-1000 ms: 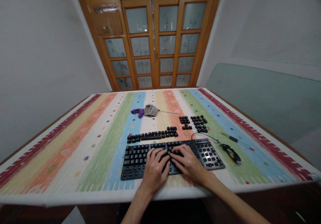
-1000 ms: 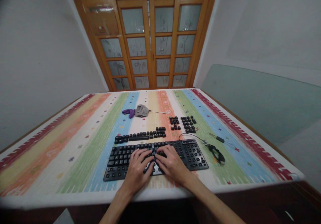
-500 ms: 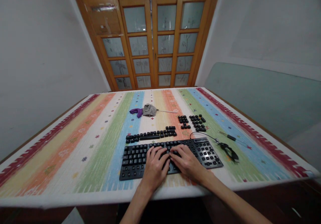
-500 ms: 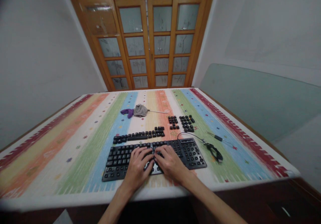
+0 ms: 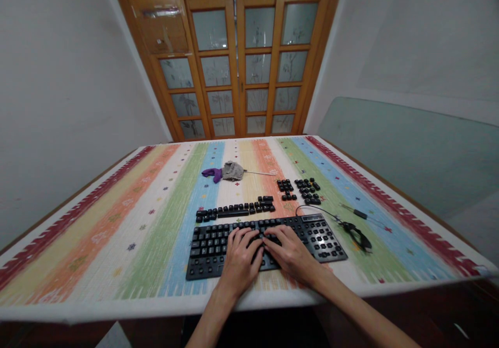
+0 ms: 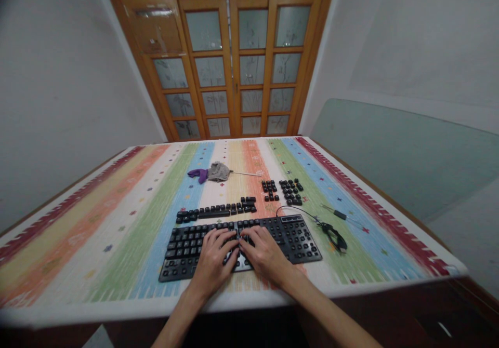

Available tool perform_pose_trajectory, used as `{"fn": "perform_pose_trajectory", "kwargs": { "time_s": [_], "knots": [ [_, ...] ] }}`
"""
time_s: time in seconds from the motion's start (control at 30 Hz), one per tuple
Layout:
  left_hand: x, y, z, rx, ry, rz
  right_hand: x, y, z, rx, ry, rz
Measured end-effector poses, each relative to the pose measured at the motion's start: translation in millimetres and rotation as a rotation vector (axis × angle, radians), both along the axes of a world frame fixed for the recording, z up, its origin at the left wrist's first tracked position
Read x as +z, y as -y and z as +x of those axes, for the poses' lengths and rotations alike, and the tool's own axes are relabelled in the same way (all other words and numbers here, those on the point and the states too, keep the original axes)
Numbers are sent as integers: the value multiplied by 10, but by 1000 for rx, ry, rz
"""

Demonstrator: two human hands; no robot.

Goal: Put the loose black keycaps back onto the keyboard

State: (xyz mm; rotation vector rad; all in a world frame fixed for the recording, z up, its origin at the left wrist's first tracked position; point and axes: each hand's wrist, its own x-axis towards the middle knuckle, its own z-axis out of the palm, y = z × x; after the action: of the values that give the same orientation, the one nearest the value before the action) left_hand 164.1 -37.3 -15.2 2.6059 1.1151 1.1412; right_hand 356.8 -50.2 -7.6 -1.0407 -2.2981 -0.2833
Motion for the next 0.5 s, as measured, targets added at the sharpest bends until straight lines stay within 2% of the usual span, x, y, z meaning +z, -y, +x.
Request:
{"fn": "perform_pose_trajectory", "kwargs": {
  "time_s": [0.3,0.5],
  "knots": [
    [6,-32,19,7,-8,27,9,4,13,-35,-161,-104],
    [6,-51,20,2,11,5,-22,-41,27,-8,-287,-229]
  ]
}}
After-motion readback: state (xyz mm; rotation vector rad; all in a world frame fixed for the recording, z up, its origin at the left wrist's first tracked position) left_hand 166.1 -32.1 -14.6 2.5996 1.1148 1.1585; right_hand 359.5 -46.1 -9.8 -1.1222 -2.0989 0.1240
